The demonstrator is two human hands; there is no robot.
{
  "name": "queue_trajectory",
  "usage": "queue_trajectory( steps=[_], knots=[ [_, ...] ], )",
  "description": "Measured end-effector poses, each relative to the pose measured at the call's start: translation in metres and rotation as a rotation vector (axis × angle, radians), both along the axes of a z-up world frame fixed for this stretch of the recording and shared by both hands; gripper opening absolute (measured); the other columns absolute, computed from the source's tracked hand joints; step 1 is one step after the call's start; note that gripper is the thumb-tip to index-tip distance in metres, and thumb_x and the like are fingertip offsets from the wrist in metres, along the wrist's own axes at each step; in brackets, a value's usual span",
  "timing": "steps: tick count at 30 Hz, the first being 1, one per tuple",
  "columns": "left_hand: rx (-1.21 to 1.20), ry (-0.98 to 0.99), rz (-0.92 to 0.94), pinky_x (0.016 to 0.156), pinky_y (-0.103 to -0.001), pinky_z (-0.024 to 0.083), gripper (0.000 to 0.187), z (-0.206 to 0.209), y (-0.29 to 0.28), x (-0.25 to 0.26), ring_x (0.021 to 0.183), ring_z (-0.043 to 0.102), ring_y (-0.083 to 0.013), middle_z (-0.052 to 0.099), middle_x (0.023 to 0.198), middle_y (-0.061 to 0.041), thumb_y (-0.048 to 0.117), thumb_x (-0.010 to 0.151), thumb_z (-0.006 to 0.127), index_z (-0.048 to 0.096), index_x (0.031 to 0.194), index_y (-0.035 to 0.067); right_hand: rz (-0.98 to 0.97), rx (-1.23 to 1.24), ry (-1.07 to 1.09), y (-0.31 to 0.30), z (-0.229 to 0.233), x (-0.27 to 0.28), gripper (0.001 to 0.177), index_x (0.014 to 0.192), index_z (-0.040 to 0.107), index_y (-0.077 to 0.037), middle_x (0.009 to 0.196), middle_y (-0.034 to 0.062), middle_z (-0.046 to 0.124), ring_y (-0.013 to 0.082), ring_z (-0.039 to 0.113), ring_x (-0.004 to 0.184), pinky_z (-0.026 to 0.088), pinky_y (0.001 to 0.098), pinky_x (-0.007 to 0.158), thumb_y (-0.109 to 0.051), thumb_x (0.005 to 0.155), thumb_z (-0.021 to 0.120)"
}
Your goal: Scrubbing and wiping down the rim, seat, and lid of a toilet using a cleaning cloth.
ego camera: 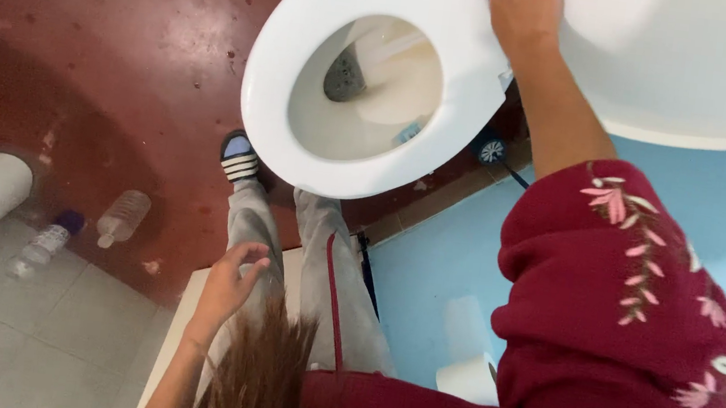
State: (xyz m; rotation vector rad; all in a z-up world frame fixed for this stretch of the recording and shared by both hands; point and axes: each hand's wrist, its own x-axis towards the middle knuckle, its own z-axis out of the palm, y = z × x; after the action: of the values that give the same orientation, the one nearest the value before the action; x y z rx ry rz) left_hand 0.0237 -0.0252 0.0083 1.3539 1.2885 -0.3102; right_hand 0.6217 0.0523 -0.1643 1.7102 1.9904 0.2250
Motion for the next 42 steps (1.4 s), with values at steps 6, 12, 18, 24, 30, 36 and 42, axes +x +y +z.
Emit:
queue_trajectory(
  steps=[6,12,18,24,30,36,42],
  knots=[
    [-0.019,-0.001,0.013,0.097,-0.050,0.054,0.028,0.002,0.010,0.006,0.104,0.074,-0.0373,0.075,0.105,-0.017,0.026,0.097,0.070,0.070,0.119,0.008,0.265,0.274,0.163,-0.019,-0.048,0.020,0.022,0.109,0.074,-0.012,0.116,0.0010,0.064,0.0233,0.054,0.113,0.040,0.0426,0.099,-0.006,0.103,0.054],
    [-0.050,0.016,0.033,0.097,-0.046,0.055,0.026,0.004,0.011,-0.001,0.104,0.075,-0.0312,0.075,0.107,-0.012,0.028,0.098,0.071,0.070,0.119,0.013,0.132,0.214,0.197,-0.101,0.000,-0.004,0.009,0.099,0.073,-0.010,0.100,0.0029,0.065,0.0232,0.060,0.099,0.050,0.0400,0.088,-0.006,0.096,0.066],
    [-0.076,-0.002,0.027,0.098,-0.044,0.056,0.030,-0.047,-0.030,-0.038,0.106,0.074,-0.0276,0.075,0.109,-0.008,0.036,0.096,0.072,0.070,0.121,0.019,-0.815,0.202,0.996,-0.147,0.022,-0.091,0.047,0.152,0.041,0.009,0.155,0.0313,0.036,0.0516,0.042,0.137,0.036,0.0601,0.112,0.008,0.105,0.047],
    [-0.011,-0.017,0.047,0.094,-0.043,0.057,0.026,-0.025,-0.010,-0.037,0.102,0.076,-0.0265,0.075,0.104,-0.007,0.032,0.095,0.073,0.072,0.116,0.018,-0.899,0.445,0.948,-0.118,-0.068,-0.148,0.055,0.167,0.022,-0.002,0.171,0.0208,-0.001,0.0377,0.008,0.159,0.009,0.0540,0.127,-0.019,0.118,0.040],
    [-0.066,-0.083,0.086,0.091,-0.034,0.053,0.030,-0.014,-0.002,-0.044,0.102,0.073,-0.0207,0.073,0.118,-0.006,0.032,0.098,0.061,0.068,0.117,0.010,-0.813,0.454,0.713,0.014,-0.109,-0.183,0.066,0.168,0.014,-0.021,0.176,-0.0005,0.014,0.0283,-0.001,0.163,0.003,0.0557,0.135,-0.054,0.111,0.008],
    [-0.167,0.057,0.110,0.093,-0.033,0.051,0.034,-0.016,-0.005,-0.051,0.107,0.072,-0.0181,0.074,0.119,-0.001,0.038,0.093,0.062,0.069,0.118,0.015,-0.430,0.400,1.801,0.053,-0.093,-0.287,0.045,0.156,0.040,-0.018,0.170,0.0049,0.026,0.0334,0.026,0.158,0.013,0.0488,0.124,-0.014,0.112,0.032],
    [-0.082,-0.036,0.051,0.092,-0.034,0.052,0.030,-0.015,0.003,-0.065,0.103,0.072,-0.0188,0.074,0.115,-0.004,0.032,0.095,0.064,0.068,0.117,0.013,-0.076,-0.399,1.082,-0.050,-0.008,-0.368,0.066,0.161,0.027,-0.015,0.164,0.0104,0.038,0.0390,0.032,0.148,0.022,0.0629,0.117,-0.001,0.098,0.040]
  ],
)
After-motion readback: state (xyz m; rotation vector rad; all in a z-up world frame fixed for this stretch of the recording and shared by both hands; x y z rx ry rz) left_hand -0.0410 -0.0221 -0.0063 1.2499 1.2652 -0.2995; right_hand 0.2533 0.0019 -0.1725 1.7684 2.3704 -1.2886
